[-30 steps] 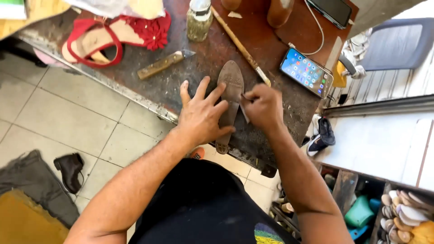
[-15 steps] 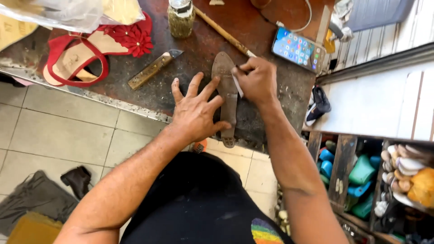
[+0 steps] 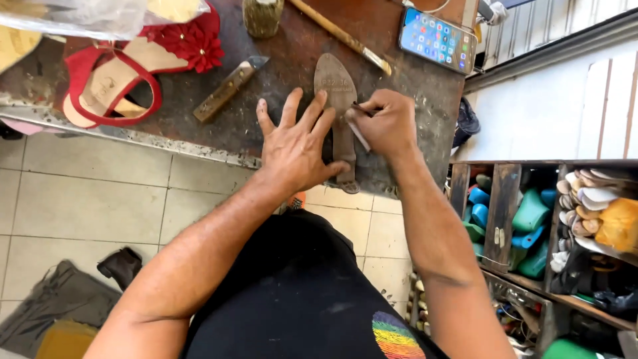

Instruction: Sanding and scraping a shoe sole at a repair bench

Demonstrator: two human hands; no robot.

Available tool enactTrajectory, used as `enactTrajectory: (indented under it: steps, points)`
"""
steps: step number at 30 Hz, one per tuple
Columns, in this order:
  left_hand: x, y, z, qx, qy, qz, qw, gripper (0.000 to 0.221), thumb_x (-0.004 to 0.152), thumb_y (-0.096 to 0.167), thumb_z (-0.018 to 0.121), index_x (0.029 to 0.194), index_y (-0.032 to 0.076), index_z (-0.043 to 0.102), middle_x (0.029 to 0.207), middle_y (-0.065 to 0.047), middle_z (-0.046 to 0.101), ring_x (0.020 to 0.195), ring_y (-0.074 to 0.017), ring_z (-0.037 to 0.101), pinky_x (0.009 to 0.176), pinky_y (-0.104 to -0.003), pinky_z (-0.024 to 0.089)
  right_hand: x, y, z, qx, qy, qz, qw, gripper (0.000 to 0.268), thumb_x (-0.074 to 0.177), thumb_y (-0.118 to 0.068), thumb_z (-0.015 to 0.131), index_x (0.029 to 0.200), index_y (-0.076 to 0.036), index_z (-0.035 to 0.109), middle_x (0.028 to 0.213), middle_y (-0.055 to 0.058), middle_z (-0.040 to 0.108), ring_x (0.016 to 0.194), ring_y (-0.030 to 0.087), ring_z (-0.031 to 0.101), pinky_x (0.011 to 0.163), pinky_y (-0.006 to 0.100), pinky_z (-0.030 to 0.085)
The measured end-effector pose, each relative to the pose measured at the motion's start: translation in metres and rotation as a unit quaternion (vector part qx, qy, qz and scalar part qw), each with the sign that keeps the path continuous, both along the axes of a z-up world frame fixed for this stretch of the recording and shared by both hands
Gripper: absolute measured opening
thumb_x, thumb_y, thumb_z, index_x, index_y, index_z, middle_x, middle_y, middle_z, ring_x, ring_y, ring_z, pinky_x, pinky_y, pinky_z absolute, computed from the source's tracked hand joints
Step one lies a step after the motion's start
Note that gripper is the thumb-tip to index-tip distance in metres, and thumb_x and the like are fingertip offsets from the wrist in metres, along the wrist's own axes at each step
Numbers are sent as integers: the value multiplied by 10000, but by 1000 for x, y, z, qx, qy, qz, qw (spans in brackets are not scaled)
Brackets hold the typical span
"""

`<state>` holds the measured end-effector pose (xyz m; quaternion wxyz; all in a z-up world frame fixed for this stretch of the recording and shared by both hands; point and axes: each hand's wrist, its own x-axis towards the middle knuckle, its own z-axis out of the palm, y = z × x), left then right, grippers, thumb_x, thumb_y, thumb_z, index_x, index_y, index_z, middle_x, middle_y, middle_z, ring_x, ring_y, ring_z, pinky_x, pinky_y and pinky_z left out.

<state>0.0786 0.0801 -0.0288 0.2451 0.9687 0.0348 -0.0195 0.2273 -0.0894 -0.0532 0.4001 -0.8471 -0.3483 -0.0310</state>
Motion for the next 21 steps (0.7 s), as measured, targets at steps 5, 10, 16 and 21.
enactTrajectory:
  steps: [5,10,16,21]
  points:
    - [3,4,-2,15,-6,-7,1000,953,738,674,792,1514,212,485,1672,-49,309,1544,-421,126,1069,-860,93,-28,-28,-6,-161,31,-67,984,150,783,-229,844,769,-128,735,774,122,722,827,321,723,758,406,552]
    - [-4,5,-4,7,-11,-19,1000,950,738,669,796,1515,197,518,1673,-68,309,1544,-435,110,1063,-867,90,-57,-29,-2,-146,-14,-96,985,180,769,-195,877,747,-97,728,742,139,718,814,345,727,747,412,563]
    - [-5,5,1,1,30,-37,999,979,752,683,768,1555,204,477,1697,-68,248,1551,-433,65,1074,-866,56,-37,-27,-6,-158,37,-138,977,215,730,-232,902,760,-100,735,738,152,702,794,352,715,707,434,537]
    - [-4,8,4,-7,13,-43,999,1042,707,697,789,1551,163,490,1694,-97,261,1548,-455,59,1064,-876,16,-69,-52,7,-131,145,-125,973,165,716,-183,871,721,-109,724,687,139,684,716,246,693,636,321,473]
